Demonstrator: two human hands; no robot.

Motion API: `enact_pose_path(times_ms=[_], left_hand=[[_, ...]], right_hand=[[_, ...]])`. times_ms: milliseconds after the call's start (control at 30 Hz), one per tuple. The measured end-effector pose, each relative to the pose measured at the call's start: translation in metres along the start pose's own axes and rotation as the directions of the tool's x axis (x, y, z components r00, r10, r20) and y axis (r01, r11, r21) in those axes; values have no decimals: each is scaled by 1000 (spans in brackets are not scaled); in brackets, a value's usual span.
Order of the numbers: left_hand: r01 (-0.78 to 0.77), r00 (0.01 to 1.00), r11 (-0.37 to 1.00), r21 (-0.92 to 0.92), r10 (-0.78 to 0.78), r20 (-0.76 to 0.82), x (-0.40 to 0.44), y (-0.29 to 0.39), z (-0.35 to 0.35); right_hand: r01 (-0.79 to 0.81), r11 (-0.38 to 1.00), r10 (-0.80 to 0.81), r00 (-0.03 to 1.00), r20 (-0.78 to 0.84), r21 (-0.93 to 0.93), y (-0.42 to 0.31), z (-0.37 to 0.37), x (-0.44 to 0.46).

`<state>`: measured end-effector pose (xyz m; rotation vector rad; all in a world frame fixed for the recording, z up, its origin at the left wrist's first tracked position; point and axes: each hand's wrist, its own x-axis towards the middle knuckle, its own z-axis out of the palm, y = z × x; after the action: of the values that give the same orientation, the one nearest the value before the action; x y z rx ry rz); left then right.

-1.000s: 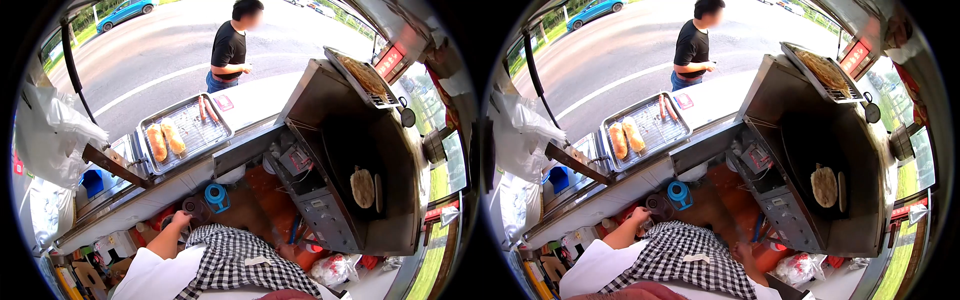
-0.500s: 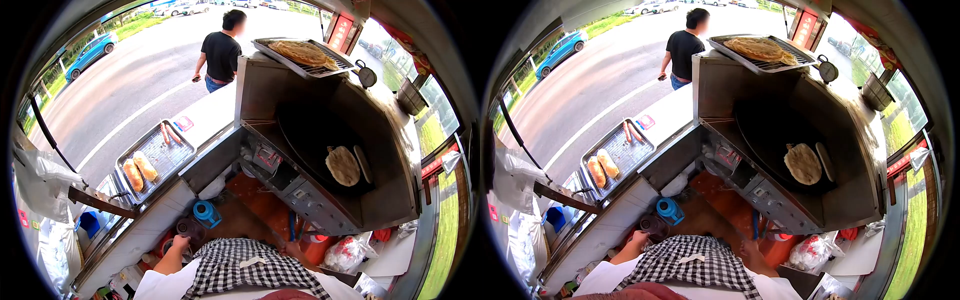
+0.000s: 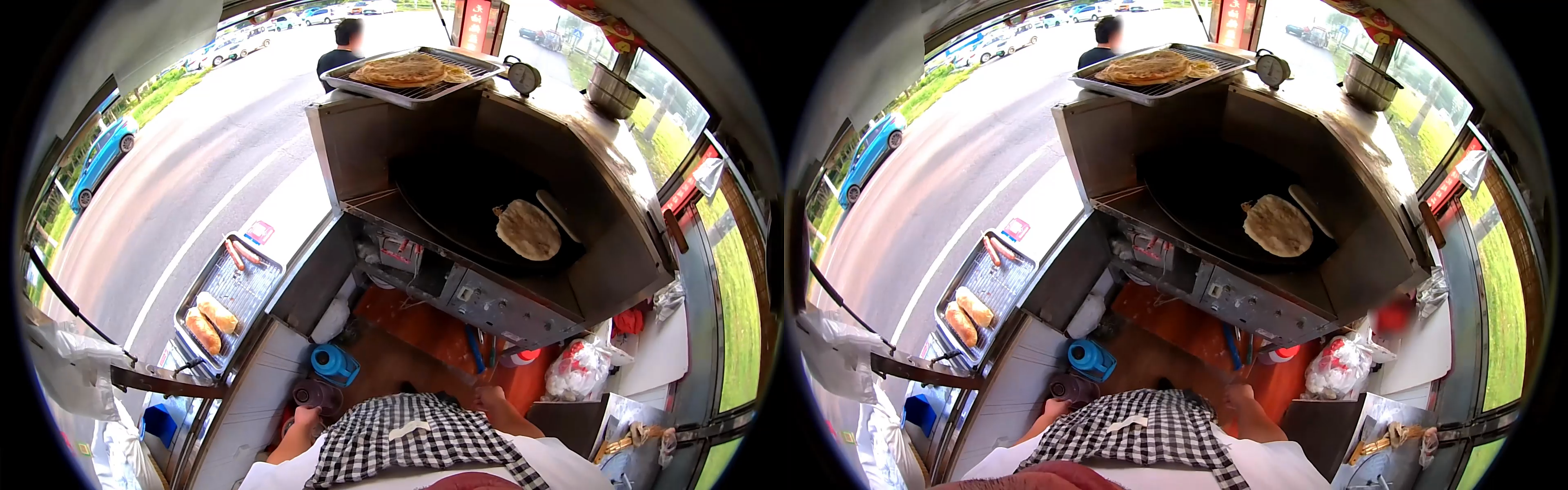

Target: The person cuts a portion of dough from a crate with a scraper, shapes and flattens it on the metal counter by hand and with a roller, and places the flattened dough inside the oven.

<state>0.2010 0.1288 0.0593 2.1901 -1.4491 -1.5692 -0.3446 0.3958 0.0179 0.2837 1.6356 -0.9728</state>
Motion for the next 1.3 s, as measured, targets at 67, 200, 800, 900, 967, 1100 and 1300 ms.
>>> enact_pose_path(times_ms=[67,200,800,900,967,1100,1300], left_hand=[[-3,999,999,42,5,-33,-6,11,-10],[25,999,1000,-5,-25,42,27,6,-24],[-242,965,910,337,188,185,59,42,-2],[-116,966,957,265,47,253,51,92,16],[-140,961,956,259,68,269,46,120,30],[-223,944,962,160,172,280,47,162,62],[-252,949,944,212,198,245,37,186,85]], right_hand=[[8,1000,-7,998,70,-15,16,-1,-8],[129,923,-114,991,64,-361,53,17,-46],[264,887,-324,941,-100,-379,163,-18,-70],[219,976,-219,975,25,-7,152,-41,-49],[52,988,-36,993,-113,144,123,-35,-65],[99,972,-37,960,-277,215,69,-27,-98],[96,961,-20,960,-280,259,51,-40,-94]])
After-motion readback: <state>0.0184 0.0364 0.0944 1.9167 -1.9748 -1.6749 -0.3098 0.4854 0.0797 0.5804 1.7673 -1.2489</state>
